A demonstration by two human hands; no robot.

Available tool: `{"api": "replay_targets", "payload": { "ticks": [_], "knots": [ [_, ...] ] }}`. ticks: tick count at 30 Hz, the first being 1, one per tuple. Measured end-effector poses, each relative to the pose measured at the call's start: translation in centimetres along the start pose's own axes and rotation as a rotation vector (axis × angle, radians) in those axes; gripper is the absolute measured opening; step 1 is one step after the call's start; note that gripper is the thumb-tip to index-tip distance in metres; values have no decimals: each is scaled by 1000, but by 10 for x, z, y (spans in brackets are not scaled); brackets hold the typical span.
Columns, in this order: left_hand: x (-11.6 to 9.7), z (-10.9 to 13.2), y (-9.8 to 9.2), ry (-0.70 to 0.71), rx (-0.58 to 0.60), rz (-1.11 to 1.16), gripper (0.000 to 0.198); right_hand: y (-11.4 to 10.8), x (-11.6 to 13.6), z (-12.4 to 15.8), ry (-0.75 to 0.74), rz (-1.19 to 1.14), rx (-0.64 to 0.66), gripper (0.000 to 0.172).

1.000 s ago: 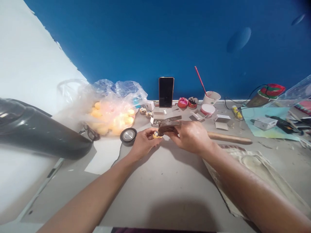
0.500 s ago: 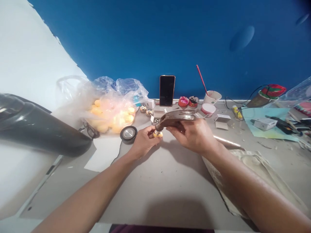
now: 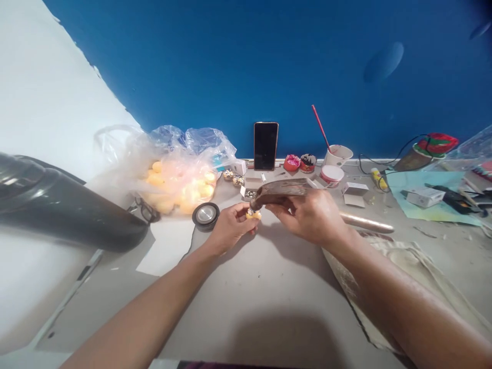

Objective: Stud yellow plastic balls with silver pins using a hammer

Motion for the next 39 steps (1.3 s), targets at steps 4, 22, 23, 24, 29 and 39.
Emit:
{"api": "replay_targets", "payload": {
  "ticks": [4, 22, 23, 24, 29, 39],
  "knots": [
    [3, -2, 1, 7, 36, 176, 44, 0, 0, 0, 2, -13, 6, 29],
    [5, -1, 0, -32, 4, 322, 50, -3, -1, 0, 14, -38, -86, 31],
    [5, -1, 0, -38, 18, 342, 50, -2, -1, 1, 7, -31, -60, 30],
    [5, 0, 1, -44, 29, 350, 50, 0, -1, 1, -1, -26, -36, 29],
    [4, 1, 1, -65, 66, 334, 43, -2, 1, 1, -6, -33, -93, 31],
    [4, 3, 0, -99, 127, 377, 36, -3, 3, 0, 27, -93, -20, 27]
  ]
}}
Point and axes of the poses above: each hand's wrist, its own z-axis away from the middle knuckle, its own y-axis out of the palm, x = y × z, the point moved 2 cm from there along -z, towards the middle knuckle
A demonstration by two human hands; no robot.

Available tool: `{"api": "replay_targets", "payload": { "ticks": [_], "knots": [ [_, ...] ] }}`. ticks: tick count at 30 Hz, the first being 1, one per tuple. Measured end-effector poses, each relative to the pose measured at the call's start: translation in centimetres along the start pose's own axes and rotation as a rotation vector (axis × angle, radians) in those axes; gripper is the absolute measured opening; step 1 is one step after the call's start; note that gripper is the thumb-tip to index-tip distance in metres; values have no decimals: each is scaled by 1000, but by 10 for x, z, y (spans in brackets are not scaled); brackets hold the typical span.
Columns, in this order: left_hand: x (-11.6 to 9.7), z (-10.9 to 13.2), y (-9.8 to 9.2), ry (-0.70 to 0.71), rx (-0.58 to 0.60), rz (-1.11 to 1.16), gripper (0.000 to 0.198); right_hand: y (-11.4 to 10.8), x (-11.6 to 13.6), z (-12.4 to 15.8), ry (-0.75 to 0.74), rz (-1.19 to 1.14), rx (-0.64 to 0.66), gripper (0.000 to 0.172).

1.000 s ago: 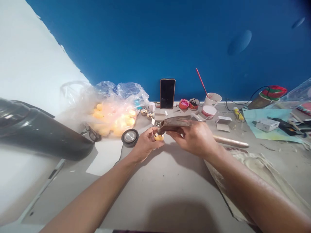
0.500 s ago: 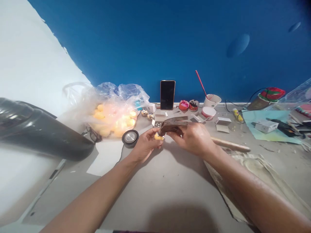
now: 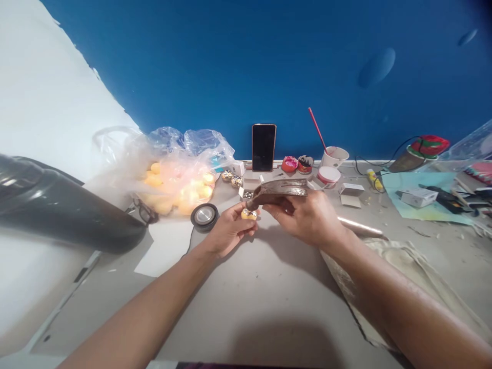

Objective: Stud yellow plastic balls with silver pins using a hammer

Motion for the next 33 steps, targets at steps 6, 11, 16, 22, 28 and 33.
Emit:
{"api": "replay_targets", "payload": {
  "ticks": [6, 11, 16, 22, 28, 33],
  "knots": [
    [2, 1, 3, -27, 78, 38, 28, 5, -5, -1, 39, -1, 40, 27],
    [-1, -1, -3, -32, -5, 140, 47, 7, -26, -7, 163, 106, -76, 35],
    [0, -5, -5, -45, 16, 249, 47, 8, -41, -13, 322, 132, 38, 37],
    [1, -3, -3, 4, 33, 201, 46, -5, -21, -9, 122, -204, -48, 25],
    [1, -1, 1, 7, 81, 130, 41, 5, -9, -3, 88, -140, 78, 22],
    [2, 0, 1, 10, 90, 133, 40, 4, -7, -2, 73, -120, 73, 27]
  ]
}}
Point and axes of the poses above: each hand's wrist, its own z-axis away from the middle knuckle, its own y-axis out of the palm, x = y × z, the point moved 2 cm from there along -z, towards the middle knuckle
